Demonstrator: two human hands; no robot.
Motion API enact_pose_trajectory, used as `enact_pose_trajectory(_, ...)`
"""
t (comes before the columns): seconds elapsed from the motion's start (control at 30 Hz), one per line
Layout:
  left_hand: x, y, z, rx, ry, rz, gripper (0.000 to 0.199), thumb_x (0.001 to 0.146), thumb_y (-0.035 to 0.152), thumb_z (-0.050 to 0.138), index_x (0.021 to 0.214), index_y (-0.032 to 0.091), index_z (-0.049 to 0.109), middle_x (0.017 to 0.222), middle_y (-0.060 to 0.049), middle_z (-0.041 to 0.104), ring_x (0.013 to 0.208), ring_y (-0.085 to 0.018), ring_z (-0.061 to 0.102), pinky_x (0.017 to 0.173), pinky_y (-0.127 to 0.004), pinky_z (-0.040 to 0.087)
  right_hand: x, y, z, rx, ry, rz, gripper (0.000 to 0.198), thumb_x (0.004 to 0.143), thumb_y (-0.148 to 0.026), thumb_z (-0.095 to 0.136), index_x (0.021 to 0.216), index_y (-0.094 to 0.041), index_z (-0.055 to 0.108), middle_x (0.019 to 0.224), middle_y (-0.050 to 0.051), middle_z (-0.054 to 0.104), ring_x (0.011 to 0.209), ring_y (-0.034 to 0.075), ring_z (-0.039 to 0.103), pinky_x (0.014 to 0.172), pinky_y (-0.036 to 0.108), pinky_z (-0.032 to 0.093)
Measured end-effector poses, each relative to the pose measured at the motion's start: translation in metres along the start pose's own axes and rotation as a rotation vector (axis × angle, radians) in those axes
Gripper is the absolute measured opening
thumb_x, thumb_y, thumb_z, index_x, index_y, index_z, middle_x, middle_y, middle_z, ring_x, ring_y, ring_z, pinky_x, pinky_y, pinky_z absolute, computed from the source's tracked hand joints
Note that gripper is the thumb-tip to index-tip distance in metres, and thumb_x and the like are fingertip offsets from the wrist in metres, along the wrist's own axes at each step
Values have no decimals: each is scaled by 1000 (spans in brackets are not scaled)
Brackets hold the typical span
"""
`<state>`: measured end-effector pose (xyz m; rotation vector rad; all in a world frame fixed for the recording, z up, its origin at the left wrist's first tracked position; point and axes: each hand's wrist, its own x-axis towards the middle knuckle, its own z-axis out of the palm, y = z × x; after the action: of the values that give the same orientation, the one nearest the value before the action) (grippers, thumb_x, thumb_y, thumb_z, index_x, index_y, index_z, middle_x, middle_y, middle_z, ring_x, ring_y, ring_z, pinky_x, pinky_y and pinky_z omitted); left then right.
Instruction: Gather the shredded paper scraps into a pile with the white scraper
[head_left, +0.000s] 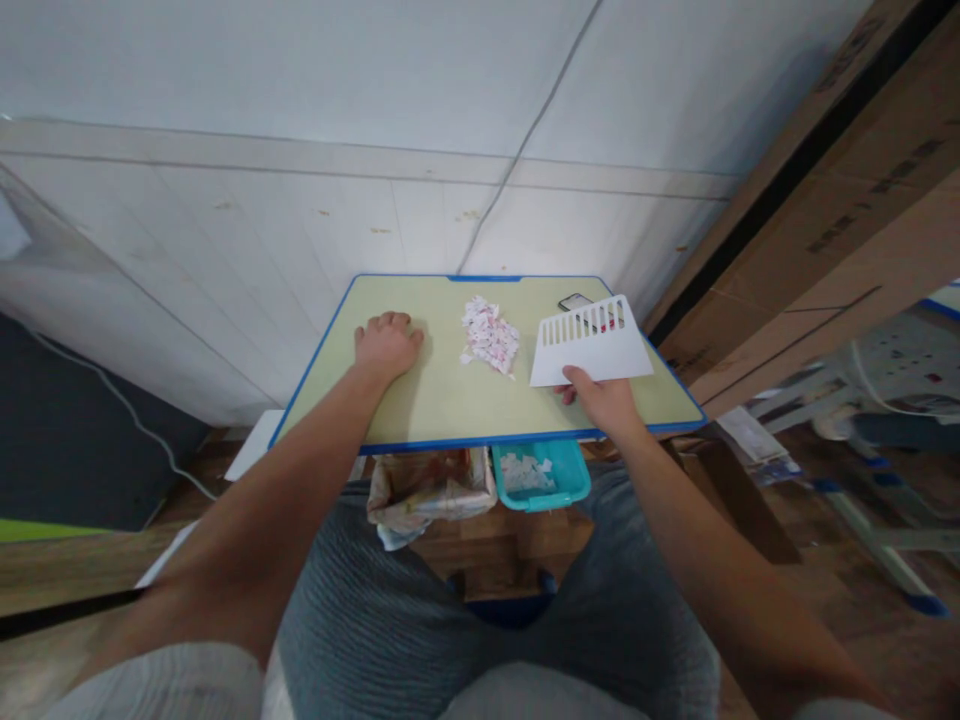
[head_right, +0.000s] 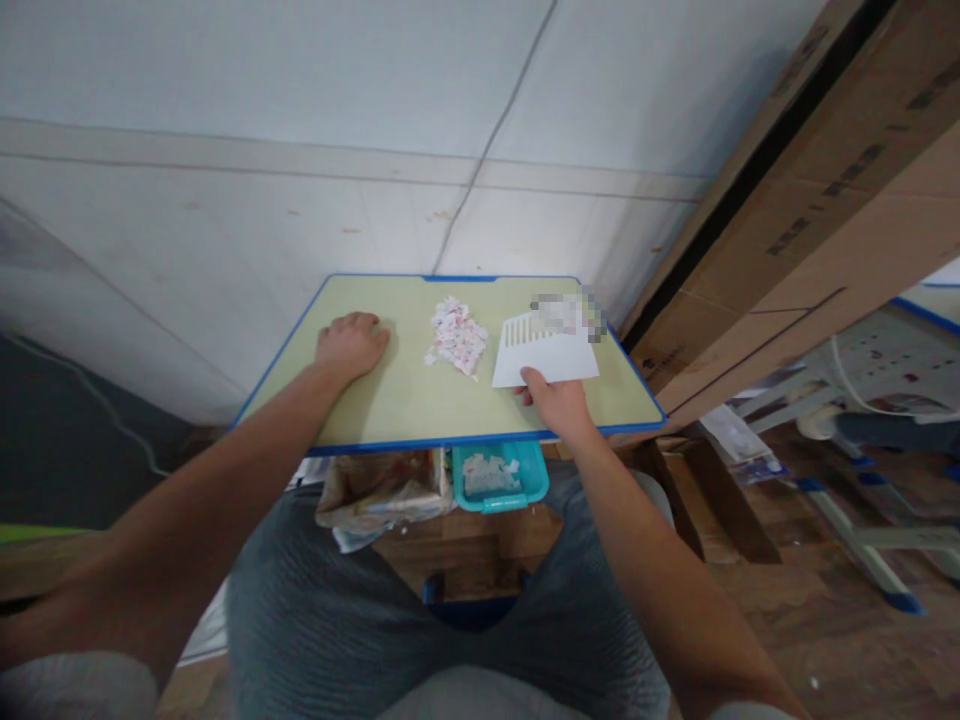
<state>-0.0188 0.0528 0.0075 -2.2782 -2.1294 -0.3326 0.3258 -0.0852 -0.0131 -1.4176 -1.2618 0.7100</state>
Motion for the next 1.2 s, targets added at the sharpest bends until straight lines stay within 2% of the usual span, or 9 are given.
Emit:
enact_pose_trajectory(0.13,-17,-3,4,-35,22,-30,63,116,46,41,166,16,65,177,-20,58,163,-43,51,132,-65,43,1,3,6,29,31,-6,37,84,-63,76,78,-27,68,67,6,79,54,24,70,65,40,64)
enact_pose_trajectory(0.27,-17,-1,5,-33,43,-37,62,115,47,43,164,17,66,175,-19,61,161,-42,52,131,-63,44,24,6,22,53,82,-13,41,86,-66,71,85,-26,68,72,8,81,55,23,71,61,38,64)
enact_pose_trajectory(0.47,-19,3,0,-32,28,-41,63,115,47,42,165,16,65,176,-19,59,163,-42,49,132,-65,42,49,10,34,45,91,-24,33,87,-57,72,92,-25,68,72,6,81,52,21,68,57,34,60)
enact_pose_trajectory(0.7,-20,4,-1,-32,29,-42,64,115,46,41,167,17,63,180,-21,55,166,-43,47,134,-67,40,46,9,32,26,76,-26,31,92,-54,70,100,-23,71,81,8,85,51,20,66,55,33,60)
enact_pose_trajectory(0.87,-19,-1,1,-27,9,-25,65,117,52,40,168,19,65,182,-17,53,169,-41,44,136,-65,39,47,7,31,-8,58,-10,27,92,-52,73,92,-25,69,78,7,84,49,19,64,58,36,62)
enact_pose_trajectory(1.07,-18,-6,2,-10,-83,-30,75,117,56,36,180,19,51,191,-18,41,176,-42,36,141,-69,33,37,5,16,-51,70,10,28,91,-54,74,94,-26,68,81,8,83,50,19,59,55,35,58)
enact_pose_trajectory(1.2,-29,-6,3,0,-156,-1,82,117,65,31,187,22,41,195,-16,32,180,-44,29,142,-72,28,17,4,7,-61,79,5,30,89,-57,72,87,-27,69,77,8,81,52,21,61,63,41,64)
